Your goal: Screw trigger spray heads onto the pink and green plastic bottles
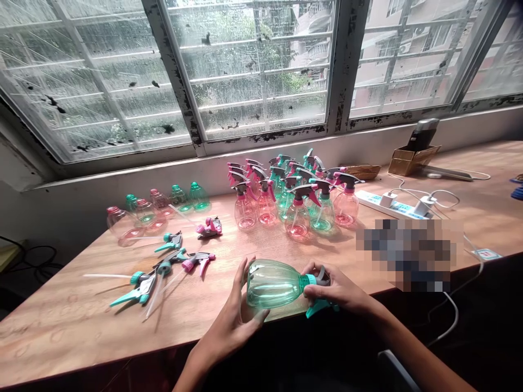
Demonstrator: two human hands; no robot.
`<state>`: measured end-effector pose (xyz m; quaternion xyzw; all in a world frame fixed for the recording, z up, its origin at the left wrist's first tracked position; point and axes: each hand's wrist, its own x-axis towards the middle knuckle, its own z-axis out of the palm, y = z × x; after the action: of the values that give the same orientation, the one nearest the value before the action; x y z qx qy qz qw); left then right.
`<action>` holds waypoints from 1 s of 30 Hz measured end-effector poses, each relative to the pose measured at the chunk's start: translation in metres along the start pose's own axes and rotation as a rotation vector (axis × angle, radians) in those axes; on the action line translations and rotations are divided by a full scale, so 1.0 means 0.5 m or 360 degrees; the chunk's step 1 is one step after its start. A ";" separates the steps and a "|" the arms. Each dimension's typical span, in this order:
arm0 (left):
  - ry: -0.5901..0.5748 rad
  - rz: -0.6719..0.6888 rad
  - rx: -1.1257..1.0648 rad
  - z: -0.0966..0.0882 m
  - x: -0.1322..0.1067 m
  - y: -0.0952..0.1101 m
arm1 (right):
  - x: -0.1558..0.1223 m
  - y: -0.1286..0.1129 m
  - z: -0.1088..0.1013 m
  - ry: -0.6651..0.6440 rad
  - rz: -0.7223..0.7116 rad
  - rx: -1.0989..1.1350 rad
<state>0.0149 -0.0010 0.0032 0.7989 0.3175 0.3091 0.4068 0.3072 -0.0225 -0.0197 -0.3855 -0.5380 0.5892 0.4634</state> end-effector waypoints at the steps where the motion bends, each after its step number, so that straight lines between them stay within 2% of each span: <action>1: -0.0003 -0.0028 0.0037 -0.001 0.000 0.004 | 0.000 0.000 0.001 0.0004 -0.0001 -0.0007; 4: -0.0010 -0.0070 0.0080 -0.002 0.002 0.016 | 0.000 -0.003 0.002 0.0022 -0.0008 -0.0022; 7: -0.0033 -0.0051 -0.0034 -0.001 0.004 0.020 | 0.001 -0.005 0.002 0.0043 -0.0019 -0.0055; 13: 0.0047 0.0080 0.0072 0.002 0.003 0.000 | 0.001 -0.005 0.001 0.0018 0.0015 -0.0033; 22: 0.0018 -0.0093 0.0050 0.000 0.001 0.001 | 0.000 -0.011 0.007 0.0024 0.0002 -0.0023; 30: 0.0041 0.0017 0.0104 -0.003 -0.001 -0.013 | 0.000 -0.006 0.002 0.0029 0.0016 -0.0028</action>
<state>0.0118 0.0023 -0.0019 0.8094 0.3283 0.3109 0.3746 0.3066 -0.0227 -0.0165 -0.3975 -0.5371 0.5832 0.4619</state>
